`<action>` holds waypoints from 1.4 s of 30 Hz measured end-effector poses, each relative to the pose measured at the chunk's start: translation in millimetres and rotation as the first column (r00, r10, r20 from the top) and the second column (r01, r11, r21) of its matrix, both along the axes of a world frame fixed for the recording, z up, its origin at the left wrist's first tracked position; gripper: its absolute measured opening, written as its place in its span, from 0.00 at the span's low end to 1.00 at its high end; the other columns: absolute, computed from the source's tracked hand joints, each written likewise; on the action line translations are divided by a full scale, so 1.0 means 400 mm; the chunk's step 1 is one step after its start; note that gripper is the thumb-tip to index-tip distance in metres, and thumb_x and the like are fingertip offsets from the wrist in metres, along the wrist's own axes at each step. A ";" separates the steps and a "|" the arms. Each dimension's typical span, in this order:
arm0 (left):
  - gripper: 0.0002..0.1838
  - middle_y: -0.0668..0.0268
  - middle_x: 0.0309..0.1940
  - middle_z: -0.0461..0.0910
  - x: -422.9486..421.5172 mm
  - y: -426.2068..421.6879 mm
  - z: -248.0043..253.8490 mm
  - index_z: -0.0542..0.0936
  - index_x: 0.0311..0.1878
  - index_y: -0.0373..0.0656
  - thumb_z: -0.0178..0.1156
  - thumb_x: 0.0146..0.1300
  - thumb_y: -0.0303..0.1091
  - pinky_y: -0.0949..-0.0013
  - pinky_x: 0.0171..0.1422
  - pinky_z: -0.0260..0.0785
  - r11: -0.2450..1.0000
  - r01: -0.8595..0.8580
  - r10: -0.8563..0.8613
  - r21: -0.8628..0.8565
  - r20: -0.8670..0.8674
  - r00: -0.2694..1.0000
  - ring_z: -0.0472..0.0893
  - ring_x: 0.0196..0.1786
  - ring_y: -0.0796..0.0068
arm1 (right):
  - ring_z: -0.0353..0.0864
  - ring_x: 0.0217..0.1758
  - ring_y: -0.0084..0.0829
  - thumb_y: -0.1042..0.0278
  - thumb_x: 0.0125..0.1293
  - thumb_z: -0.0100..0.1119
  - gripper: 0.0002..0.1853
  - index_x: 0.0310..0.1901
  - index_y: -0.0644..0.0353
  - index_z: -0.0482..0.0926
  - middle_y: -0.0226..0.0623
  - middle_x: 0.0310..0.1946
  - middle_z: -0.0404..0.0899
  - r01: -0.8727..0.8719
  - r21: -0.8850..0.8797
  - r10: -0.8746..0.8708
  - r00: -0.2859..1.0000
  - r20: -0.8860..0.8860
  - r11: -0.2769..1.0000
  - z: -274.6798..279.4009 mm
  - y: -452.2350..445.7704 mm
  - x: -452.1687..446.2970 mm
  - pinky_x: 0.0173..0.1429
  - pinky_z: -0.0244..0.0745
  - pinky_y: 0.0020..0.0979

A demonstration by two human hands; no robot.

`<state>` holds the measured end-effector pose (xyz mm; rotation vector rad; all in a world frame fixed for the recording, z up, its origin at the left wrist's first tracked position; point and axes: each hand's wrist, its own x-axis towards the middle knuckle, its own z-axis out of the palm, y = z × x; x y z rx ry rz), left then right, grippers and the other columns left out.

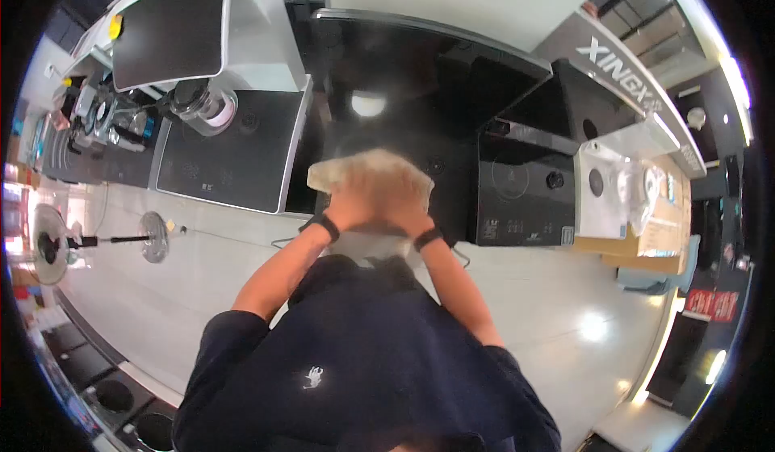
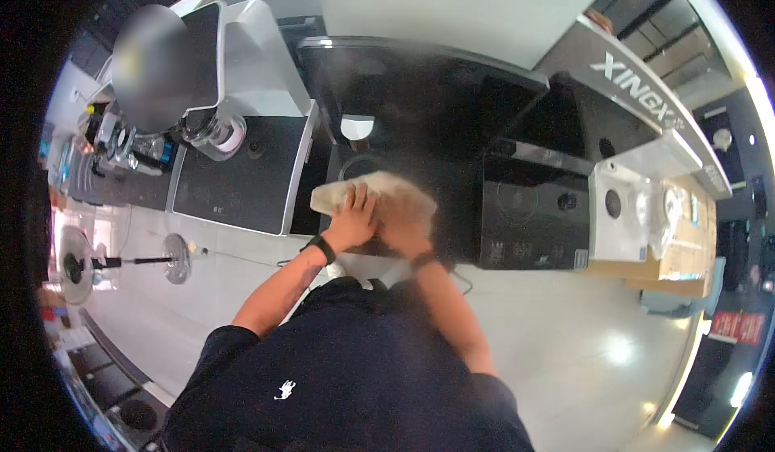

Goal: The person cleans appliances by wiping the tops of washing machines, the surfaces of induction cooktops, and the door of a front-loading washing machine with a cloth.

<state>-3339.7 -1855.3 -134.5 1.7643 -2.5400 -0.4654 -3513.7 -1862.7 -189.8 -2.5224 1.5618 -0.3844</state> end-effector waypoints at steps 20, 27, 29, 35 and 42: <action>0.39 0.53 0.80 0.49 -0.007 -0.287 -0.014 0.61 0.76 0.53 0.62 0.63 0.48 0.23 0.67 0.59 0.996 -0.014 0.017 0.084 -0.034 0.999 0.48 0.80 0.35 | 0.50 0.82 0.44 0.60 0.62 0.63 0.32 0.70 0.48 0.70 0.38 0.78 0.55 0.196 0.343 -0.182 0.981 -0.073 0.919 0.208 -0.242 0.006 0.80 0.53 0.53; 0.34 0.59 0.81 0.48 -0.007 -0.235 -0.011 0.63 0.74 0.59 0.58 0.67 0.55 0.20 0.69 0.54 0.996 -0.058 0.060 0.067 -0.019 0.998 0.47 0.82 0.42 | 0.54 0.81 0.43 0.60 0.65 0.60 0.26 0.67 0.44 0.74 0.38 0.77 0.59 0.226 0.208 -0.227 0.974 -0.020 0.952 0.144 -0.193 0.011 0.79 0.56 0.49; 0.34 0.59 0.81 0.48 0.003 -0.254 -0.054 0.62 0.74 0.60 0.57 0.67 0.55 0.20 0.69 0.54 0.997 -0.046 0.048 0.064 -0.028 0.998 0.47 0.81 0.42 | 0.56 0.80 0.44 0.60 0.66 0.58 0.24 0.65 0.44 0.76 0.38 0.76 0.61 0.206 0.202 -0.214 0.976 0.023 0.958 0.159 -0.191 -0.002 0.79 0.57 0.48; 0.32 0.56 0.78 0.54 -0.005 -0.192 -0.058 0.67 0.71 0.55 0.60 0.65 0.49 0.26 0.64 0.64 0.995 -0.038 0.035 -0.090 -0.030 0.999 0.55 0.77 0.38 | 0.59 0.78 0.45 0.66 0.67 0.53 0.19 0.58 0.51 0.80 0.40 0.72 0.66 0.200 0.026 -0.202 0.972 0.117 0.979 0.077 -0.157 -0.010 0.77 0.59 0.49; 0.25 0.51 0.61 0.67 -0.092 -0.039 0.032 0.76 0.59 0.44 0.65 0.60 0.41 0.38 0.59 0.72 0.997 -0.060 0.063 -0.047 0.055 0.997 0.67 0.63 0.41 | 0.71 0.68 0.47 0.70 0.61 0.56 0.17 0.52 0.59 0.79 0.41 0.62 0.76 0.134 -0.032 -0.125 0.973 0.195 0.990 0.107 -0.021 -0.035 0.70 0.69 0.47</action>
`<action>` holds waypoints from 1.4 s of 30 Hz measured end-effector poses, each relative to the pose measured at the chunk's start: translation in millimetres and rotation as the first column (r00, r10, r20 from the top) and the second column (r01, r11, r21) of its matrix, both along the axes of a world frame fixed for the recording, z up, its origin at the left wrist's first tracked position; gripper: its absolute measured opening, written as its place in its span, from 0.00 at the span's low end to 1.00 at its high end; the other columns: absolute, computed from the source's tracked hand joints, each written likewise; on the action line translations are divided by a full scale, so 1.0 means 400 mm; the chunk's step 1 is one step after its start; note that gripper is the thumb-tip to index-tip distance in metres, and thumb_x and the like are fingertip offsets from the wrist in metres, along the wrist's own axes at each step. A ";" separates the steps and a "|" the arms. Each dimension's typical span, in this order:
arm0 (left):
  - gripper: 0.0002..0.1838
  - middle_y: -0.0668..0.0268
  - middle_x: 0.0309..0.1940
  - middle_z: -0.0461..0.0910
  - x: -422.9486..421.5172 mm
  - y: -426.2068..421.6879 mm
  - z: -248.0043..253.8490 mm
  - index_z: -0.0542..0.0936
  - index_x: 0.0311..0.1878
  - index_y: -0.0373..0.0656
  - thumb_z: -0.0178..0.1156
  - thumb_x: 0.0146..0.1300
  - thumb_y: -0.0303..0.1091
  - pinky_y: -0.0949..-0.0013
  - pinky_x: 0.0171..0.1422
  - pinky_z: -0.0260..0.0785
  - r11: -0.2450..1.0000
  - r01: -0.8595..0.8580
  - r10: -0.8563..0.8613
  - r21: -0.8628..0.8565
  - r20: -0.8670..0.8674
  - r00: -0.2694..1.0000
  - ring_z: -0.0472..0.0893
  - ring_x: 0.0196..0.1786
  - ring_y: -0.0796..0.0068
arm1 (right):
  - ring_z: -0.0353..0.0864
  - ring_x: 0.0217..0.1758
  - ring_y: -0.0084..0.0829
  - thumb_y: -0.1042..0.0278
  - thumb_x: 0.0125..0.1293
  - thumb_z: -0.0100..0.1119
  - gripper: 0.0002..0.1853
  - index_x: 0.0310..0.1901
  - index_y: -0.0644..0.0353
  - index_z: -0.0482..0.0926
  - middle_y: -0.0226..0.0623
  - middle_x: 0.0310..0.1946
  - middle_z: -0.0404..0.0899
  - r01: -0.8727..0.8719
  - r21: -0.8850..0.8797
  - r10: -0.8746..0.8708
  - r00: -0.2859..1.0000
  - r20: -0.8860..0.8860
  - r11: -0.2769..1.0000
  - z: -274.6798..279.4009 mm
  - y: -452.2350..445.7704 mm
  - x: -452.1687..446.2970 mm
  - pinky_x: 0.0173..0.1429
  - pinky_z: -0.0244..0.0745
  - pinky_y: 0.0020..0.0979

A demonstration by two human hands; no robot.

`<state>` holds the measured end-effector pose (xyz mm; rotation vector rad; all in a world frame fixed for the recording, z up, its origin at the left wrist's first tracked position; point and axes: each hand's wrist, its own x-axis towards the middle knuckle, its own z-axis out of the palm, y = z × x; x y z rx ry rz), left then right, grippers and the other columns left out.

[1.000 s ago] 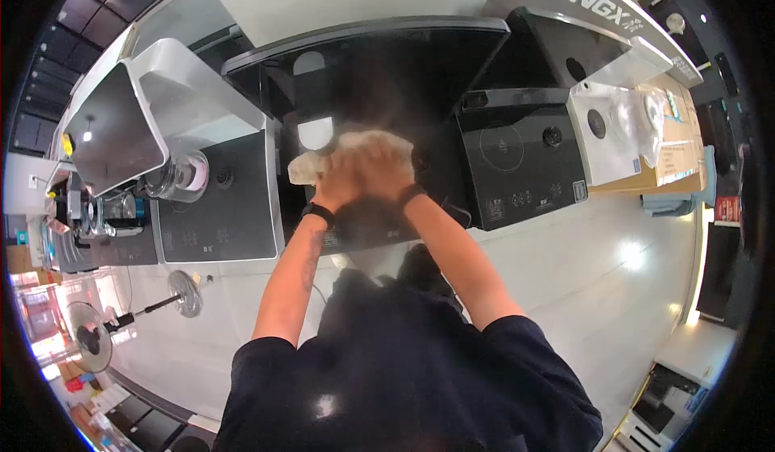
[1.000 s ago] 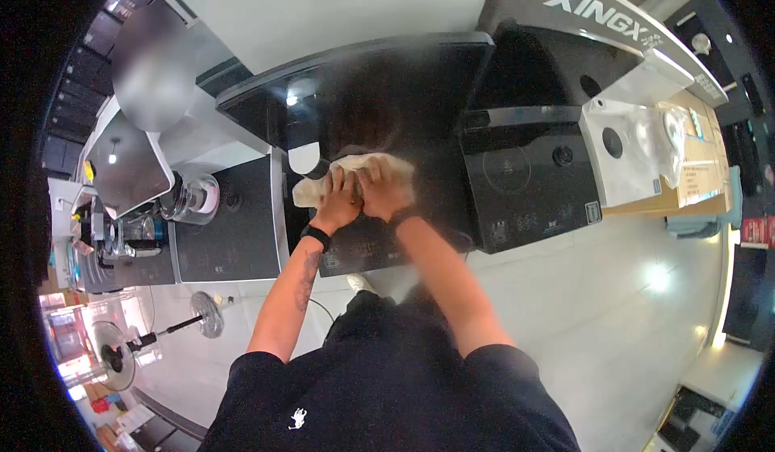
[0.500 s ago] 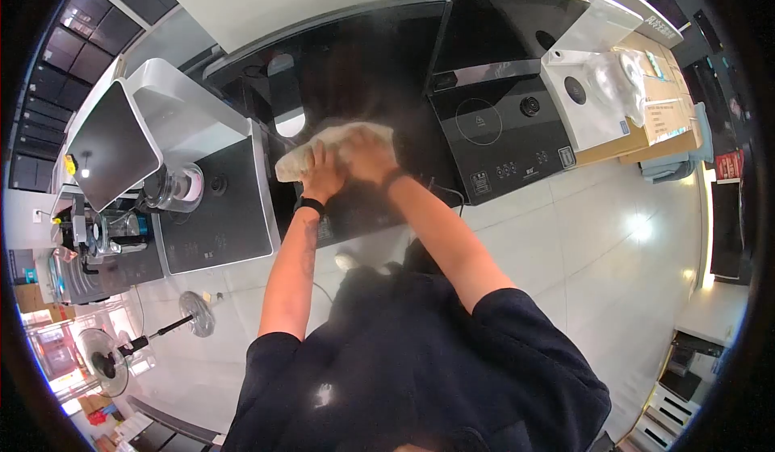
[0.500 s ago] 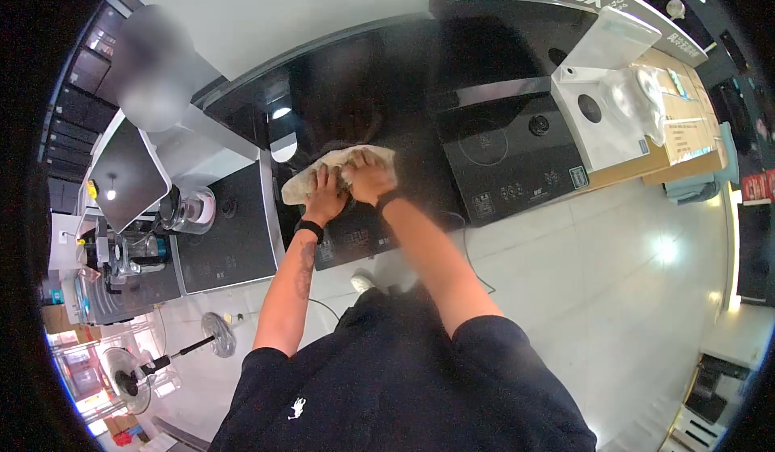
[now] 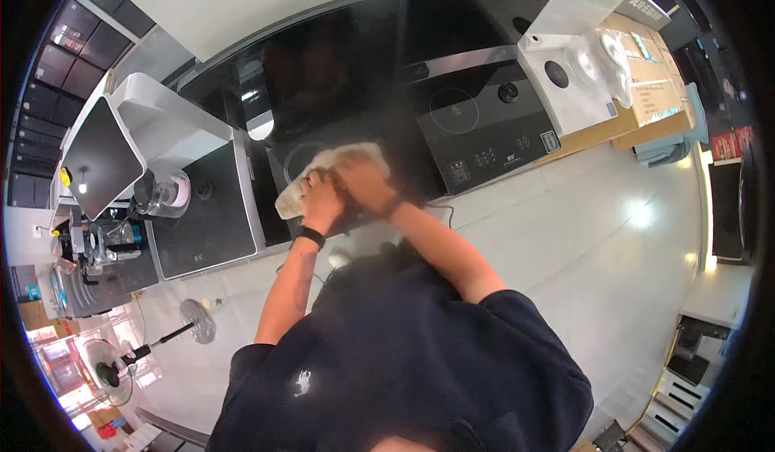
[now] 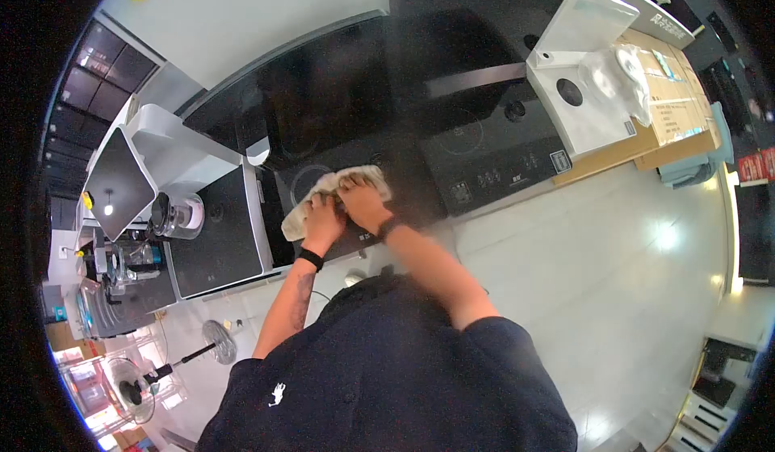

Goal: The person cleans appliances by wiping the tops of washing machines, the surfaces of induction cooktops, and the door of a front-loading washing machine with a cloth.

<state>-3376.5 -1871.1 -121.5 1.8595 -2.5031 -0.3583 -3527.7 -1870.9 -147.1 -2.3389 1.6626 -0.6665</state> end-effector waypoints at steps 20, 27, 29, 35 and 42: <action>0.21 0.60 0.49 0.76 -0.150 0.041 0.025 0.79 0.53 0.45 0.65 0.58 0.42 0.46 0.51 0.73 0.976 0.084 -0.120 -0.201 -0.170 0.978 0.73 0.59 0.51 | 0.83 0.45 0.44 0.68 0.58 0.57 0.14 0.47 0.55 0.82 0.40 0.42 0.82 0.143 0.045 -0.140 0.988 -0.057 0.989 0.171 0.100 -0.234 0.46 0.80 0.44; 0.20 0.58 0.55 0.78 -0.143 -0.209 0.128 0.77 0.56 0.44 0.61 0.62 0.38 0.37 0.56 0.72 0.976 0.208 -0.207 0.060 -0.019 0.978 0.72 0.64 0.51 | 0.81 0.50 0.43 0.68 0.58 0.58 0.16 0.49 0.53 0.84 0.37 0.43 0.84 0.252 -0.090 -0.265 0.945 -0.192 0.963 0.141 -0.129 -0.256 0.53 0.78 0.42; 0.22 0.59 0.59 0.76 -0.142 -0.217 0.123 0.76 0.60 0.46 0.62 0.62 0.37 0.36 0.57 0.72 0.985 0.147 -0.154 -0.089 -0.072 0.985 0.72 0.64 0.51 | 0.82 0.48 0.43 0.69 0.59 0.56 0.14 0.46 0.54 0.85 0.39 0.42 0.85 0.255 -0.184 -0.271 0.960 -0.070 0.949 0.136 -0.162 -0.262 0.52 0.79 0.43; 0.32 0.60 0.71 0.66 -0.168 -0.128 0.018 0.68 0.71 0.56 0.61 0.63 0.35 0.36 0.61 0.70 0.985 0.043 -0.051 -0.166 -0.040 0.998 0.68 0.70 0.49 | 0.85 0.48 0.48 0.67 0.66 0.52 0.13 0.45 0.58 0.86 0.48 0.43 0.86 0.268 0.201 -0.292 0.950 0.107 0.942 0.016 -0.175 -0.233 0.55 0.77 0.49; 0.33 0.63 0.74 0.66 -0.124 -0.145 -0.060 0.67 0.73 0.62 0.59 0.64 0.31 0.44 0.66 0.67 0.974 0.006 -0.051 -0.228 -0.192 0.980 0.67 0.72 0.49 | 0.82 0.55 0.48 0.63 0.68 0.51 0.19 0.54 0.62 0.83 0.50 0.51 0.83 0.231 0.365 -0.258 0.966 0.025 0.902 0.055 -0.150 -0.227 0.65 0.72 0.47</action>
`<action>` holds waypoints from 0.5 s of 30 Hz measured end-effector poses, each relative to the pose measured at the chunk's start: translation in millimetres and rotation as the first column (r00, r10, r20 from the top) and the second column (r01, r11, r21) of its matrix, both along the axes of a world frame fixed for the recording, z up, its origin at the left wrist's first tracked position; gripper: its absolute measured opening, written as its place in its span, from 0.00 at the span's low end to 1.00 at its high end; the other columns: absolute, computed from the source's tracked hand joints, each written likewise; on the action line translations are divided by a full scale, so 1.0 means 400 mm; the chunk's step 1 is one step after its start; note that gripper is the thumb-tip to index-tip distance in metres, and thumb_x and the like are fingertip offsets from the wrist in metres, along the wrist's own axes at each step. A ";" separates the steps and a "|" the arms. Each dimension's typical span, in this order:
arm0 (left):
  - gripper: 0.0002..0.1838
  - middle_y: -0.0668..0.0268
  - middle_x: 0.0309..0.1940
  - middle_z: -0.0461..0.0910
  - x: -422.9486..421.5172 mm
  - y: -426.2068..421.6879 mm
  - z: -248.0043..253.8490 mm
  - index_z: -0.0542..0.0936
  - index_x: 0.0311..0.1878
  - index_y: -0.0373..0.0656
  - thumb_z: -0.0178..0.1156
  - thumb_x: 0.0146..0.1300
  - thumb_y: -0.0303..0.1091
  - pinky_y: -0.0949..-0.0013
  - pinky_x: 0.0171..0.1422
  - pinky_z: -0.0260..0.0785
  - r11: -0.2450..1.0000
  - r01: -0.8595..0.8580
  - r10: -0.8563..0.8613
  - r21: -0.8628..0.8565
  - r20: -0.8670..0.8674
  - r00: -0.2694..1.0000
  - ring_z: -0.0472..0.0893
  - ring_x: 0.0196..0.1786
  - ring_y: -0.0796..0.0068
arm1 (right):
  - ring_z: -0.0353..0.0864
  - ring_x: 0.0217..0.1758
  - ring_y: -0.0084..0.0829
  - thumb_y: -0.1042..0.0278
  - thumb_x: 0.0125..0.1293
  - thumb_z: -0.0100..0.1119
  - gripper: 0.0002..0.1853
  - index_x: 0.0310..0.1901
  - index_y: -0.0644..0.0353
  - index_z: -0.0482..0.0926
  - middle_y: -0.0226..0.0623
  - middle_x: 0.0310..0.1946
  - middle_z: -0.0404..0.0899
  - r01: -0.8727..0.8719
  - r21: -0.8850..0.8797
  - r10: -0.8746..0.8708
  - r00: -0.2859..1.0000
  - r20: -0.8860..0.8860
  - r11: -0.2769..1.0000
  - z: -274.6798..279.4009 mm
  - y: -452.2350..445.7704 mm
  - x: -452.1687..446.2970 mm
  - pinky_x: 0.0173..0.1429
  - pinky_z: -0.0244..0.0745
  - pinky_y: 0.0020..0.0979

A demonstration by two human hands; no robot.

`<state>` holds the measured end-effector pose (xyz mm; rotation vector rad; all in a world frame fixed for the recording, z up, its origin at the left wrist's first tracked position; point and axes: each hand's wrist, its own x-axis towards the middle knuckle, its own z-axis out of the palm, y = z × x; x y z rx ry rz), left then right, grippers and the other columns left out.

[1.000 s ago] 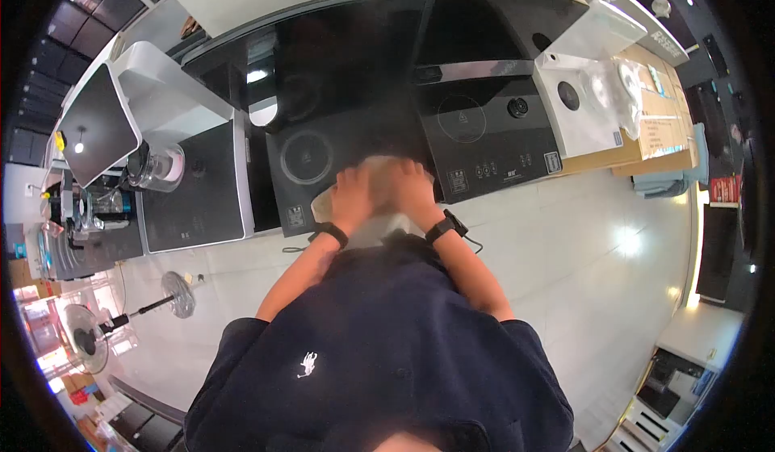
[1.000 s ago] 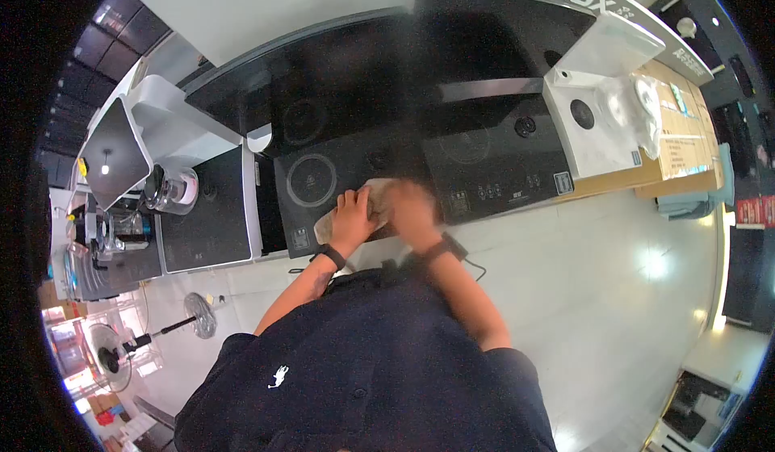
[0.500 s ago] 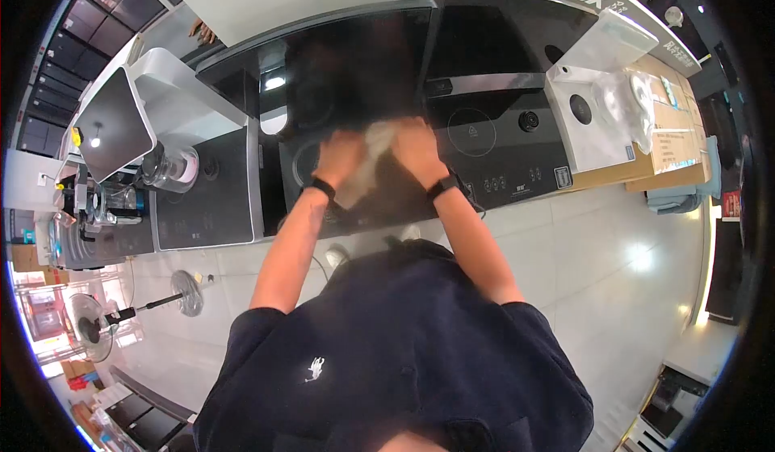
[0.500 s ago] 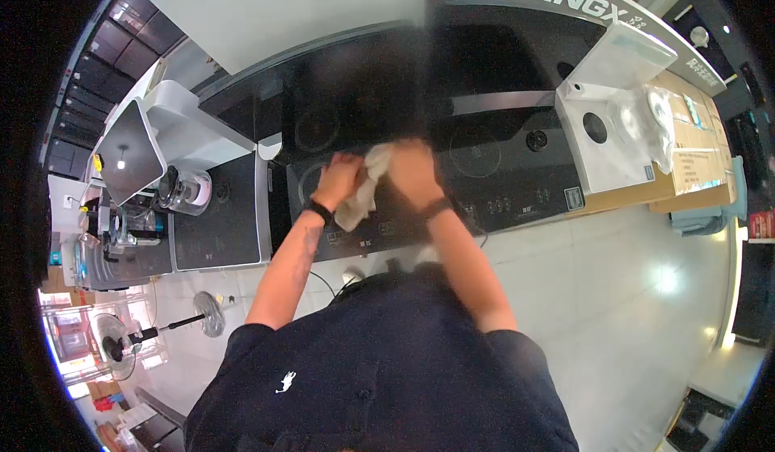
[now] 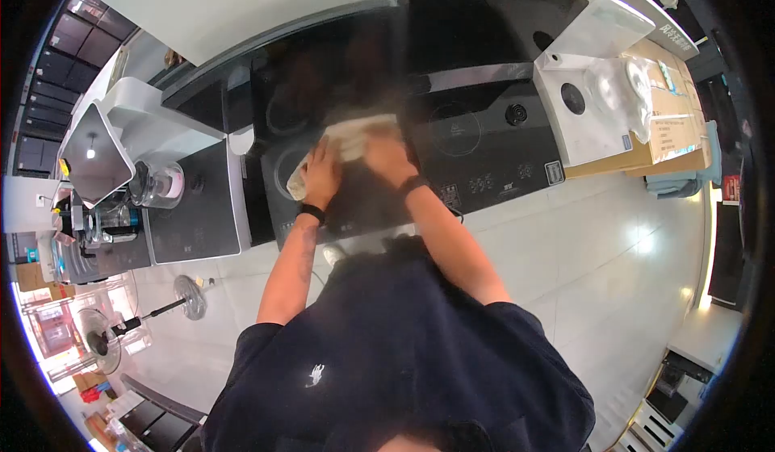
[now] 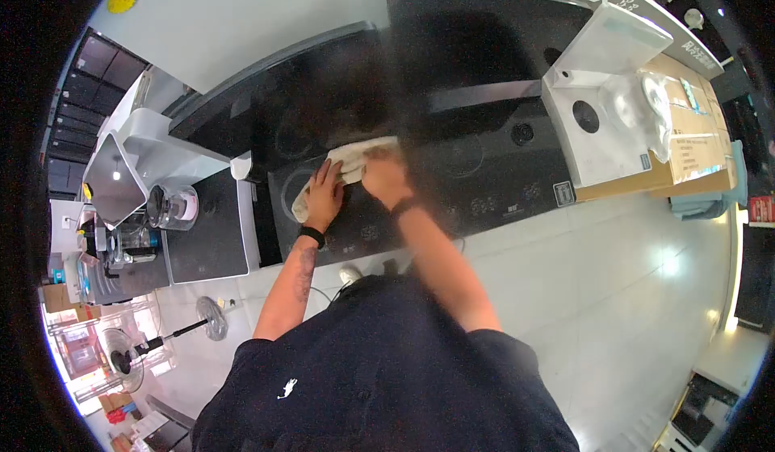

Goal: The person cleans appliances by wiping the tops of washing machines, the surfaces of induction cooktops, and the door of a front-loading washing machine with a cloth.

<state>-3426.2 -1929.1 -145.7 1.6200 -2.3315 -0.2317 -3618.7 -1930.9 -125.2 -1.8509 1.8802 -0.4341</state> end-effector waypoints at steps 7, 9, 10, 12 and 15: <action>0.29 0.60 0.60 0.77 -0.065 -0.119 0.026 0.73 0.67 0.55 0.62 0.60 0.33 0.46 0.59 0.72 0.994 0.027 -0.012 0.104 -0.140 0.990 0.75 0.62 0.52 | 0.72 0.69 0.49 0.62 0.67 0.52 0.23 0.61 0.64 0.78 0.49 0.63 0.77 0.104 -0.239 -0.142 0.979 -0.149 0.965 -0.091 -0.004 -0.002 0.71 0.68 0.48; 0.29 0.59 0.60 0.77 -0.080 -0.120 0.045 0.74 0.66 0.55 0.63 0.60 0.34 0.45 0.59 0.72 0.977 -0.020 0.048 0.211 -0.126 0.991 0.74 0.63 0.52 | 0.72 0.70 0.50 0.63 0.67 0.52 0.24 0.62 0.66 0.77 0.52 0.64 0.75 0.150 -0.099 -0.153 0.988 -0.027 0.984 -0.099 -0.014 -0.005 0.73 0.66 0.48; 0.28 0.60 0.60 0.77 -0.080 -0.117 0.048 0.74 0.66 0.55 0.63 0.60 0.34 0.44 0.59 0.72 0.982 -0.025 0.045 0.185 -0.104 0.994 0.74 0.63 0.52 | 0.72 0.70 0.50 0.63 0.67 0.51 0.25 0.62 0.66 0.76 0.53 0.64 0.74 0.154 -0.029 -0.153 0.988 0.034 0.988 -0.094 -0.025 -0.001 0.73 0.65 0.48; 0.28 0.61 0.60 0.77 -0.060 -0.085 0.046 0.74 0.66 0.56 0.63 0.61 0.35 0.41 0.59 0.71 0.988 -0.054 0.062 0.143 -0.055 0.997 0.74 0.63 0.51 | 0.74 0.68 0.50 0.63 0.67 0.51 0.24 0.61 0.67 0.77 0.55 0.63 0.75 0.123 -0.027 -0.123 0.992 -0.015 0.992 -0.070 -0.033 -0.004 0.73 0.66 0.48; 0.28 0.63 0.61 0.76 -0.021 -0.016 0.077 0.74 0.67 0.58 0.63 0.62 0.37 0.39 0.59 0.71 0.980 -0.114 0.109 0.165 0.036 0.993 0.73 0.63 0.50 | 0.78 0.62 0.51 0.63 0.66 0.51 0.22 0.57 0.66 0.80 0.55 0.60 0.78 0.045 0.039 -0.043 0.998 -0.053 0.998 -0.079 -0.041 0.018 0.69 0.69 0.49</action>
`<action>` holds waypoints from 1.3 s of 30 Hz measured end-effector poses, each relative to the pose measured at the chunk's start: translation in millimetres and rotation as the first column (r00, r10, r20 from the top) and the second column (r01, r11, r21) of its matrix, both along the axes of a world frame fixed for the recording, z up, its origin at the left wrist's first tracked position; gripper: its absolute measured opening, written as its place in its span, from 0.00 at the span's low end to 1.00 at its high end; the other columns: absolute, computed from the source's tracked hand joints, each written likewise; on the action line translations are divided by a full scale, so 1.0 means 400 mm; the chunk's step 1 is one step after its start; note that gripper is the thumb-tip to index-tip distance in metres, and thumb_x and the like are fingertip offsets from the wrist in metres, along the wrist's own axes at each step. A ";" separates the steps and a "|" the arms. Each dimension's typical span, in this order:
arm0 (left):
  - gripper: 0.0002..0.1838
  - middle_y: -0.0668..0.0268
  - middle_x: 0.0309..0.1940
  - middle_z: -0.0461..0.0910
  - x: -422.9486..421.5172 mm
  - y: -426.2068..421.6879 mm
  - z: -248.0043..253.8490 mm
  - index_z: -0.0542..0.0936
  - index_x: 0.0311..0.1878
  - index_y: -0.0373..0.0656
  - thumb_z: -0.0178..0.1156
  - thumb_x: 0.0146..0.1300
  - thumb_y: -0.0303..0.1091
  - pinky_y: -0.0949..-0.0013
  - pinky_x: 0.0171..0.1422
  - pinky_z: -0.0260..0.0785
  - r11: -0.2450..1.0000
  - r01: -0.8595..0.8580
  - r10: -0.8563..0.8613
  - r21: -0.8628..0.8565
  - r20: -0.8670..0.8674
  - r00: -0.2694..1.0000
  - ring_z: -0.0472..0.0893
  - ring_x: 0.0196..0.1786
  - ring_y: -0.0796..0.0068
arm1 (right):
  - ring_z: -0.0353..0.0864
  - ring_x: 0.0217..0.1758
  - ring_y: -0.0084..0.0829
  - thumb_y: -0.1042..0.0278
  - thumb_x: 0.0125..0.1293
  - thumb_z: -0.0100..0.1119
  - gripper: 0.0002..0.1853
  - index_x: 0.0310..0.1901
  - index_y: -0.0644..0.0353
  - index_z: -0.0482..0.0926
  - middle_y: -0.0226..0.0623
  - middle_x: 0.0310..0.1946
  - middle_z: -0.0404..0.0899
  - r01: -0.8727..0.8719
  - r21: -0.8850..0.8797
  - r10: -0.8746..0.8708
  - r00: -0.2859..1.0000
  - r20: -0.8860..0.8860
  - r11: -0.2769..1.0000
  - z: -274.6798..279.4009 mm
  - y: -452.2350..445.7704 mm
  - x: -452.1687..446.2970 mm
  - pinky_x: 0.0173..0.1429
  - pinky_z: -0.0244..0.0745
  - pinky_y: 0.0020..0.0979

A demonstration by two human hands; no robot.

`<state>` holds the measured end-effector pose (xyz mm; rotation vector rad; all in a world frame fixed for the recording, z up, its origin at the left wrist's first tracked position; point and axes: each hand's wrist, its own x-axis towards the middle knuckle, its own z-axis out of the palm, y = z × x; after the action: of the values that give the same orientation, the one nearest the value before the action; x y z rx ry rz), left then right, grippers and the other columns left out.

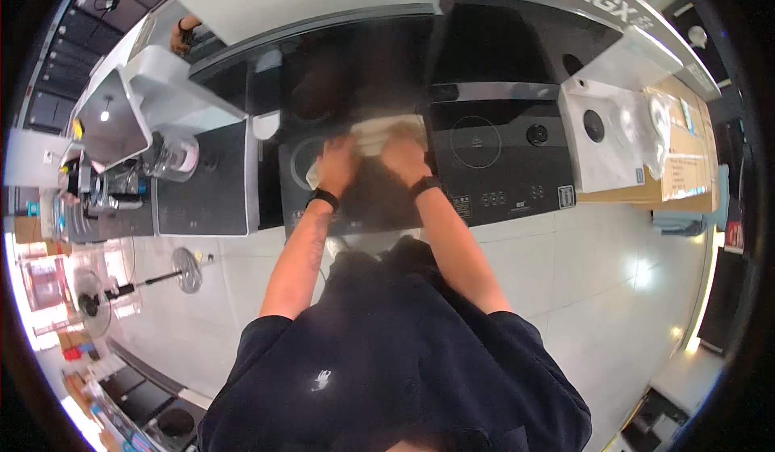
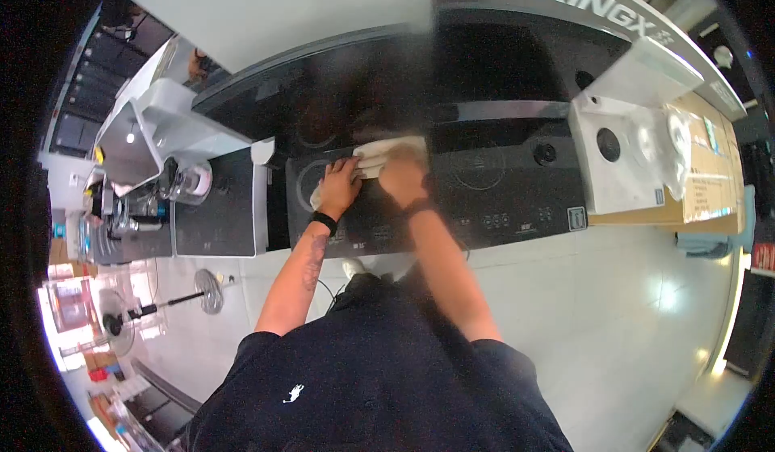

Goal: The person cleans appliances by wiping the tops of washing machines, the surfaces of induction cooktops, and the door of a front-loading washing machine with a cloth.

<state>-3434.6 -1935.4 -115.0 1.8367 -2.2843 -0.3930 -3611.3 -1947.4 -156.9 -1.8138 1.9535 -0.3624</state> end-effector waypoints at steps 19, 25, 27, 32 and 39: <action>0.40 0.49 0.49 0.80 0.111 0.318 0.021 0.64 0.71 0.35 0.60 0.61 0.49 0.43 0.47 0.76 0.991 0.023 -0.030 0.130 0.052 0.998 0.84 0.47 0.46 | 0.77 0.63 0.46 0.65 0.57 0.62 0.24 0.58 0.58 0.77 0.47 0.57 0.75 -0.277 -0.251 0.260 0.960 -0.099 0.928 0.070 0.063 0.264 0.61 0.76 0.48; 0.35 0.49 0.39 0.85 0.028 0.329 0.075 0.67 0.66 0.34 0.57 0.65 0.50 0.46 0.45 0.79 0.894 0.254 -0.218 0.369 -0.136 0.966 0.86 0.39 0.45 | 0.75 0.62 0.49 0.65 0.59 0.61 0.21 0.55 0.58 0.79 0.48 0.56 0.76 -0.294 -0.255 0.223 0.936 -0.273 0.921 0.058 0.115 0.219 0.65 0.72 0.46; 0.33 0.50 0.35 0.86 0.033 0.342 0.051 0.68 0.65 0.35 0.56 0.65 0.50 0.46 0.43 0.79 0.844 0.451 -0.423 0.288 -0.159 0.892 0.87 0.38 0.46 | 0.74 0.62 0.50 0.66 0.59 0.60 0.21 0.56 0.57 0.79 0.49 0.56 0.76 -0.319 -0.323 0.281 0.947 -0.158 0.891 0.045 0.167 0.171 0.66 0.71 0.46; 0.28 0.52 0.44 0.83 0.025 0.330 0.067 0.71 0.64 0.40 0.57 0.64 0.45 0.47 0.47 0.77 0.711 0.574 -0.602 0.405 -0.070 0.795 0.85 0.46 0.49 | 0.73 0.63 0.53 0.64 0.61 0.59 0.26 0.61 0.63 0.75 0.52 0.57 0.76 -0.177 -0.383 0.150 0.984 -0.099 0.907 0.007 0.288 0.078 0.67 0.69 0.49; 0.26 0.57 0.58 0.71 0.053 0.310 0.052 0.75 0.63 0.55 0.60 0.59 0.36 0.45 0.60 0.71 0.843 0.456 -0.483 0.285 0.031 0.875 0.72 0.63 0.53 | 0.68 0.70 0.53 0.63 0.64 0.53 0.30 0.67 0.65 0.69 0.54 0.67 0.69 0.045 -0.312 -0.145 0.942 -0.304 0.949 0.033 0.363 0.037 0.72 0.65 0.50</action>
<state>-3413.6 -1811.5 -94.3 1.3913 -2.8745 -0.7297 -3596.4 -1802.2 -143.7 -2.0818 2.3239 -0.4373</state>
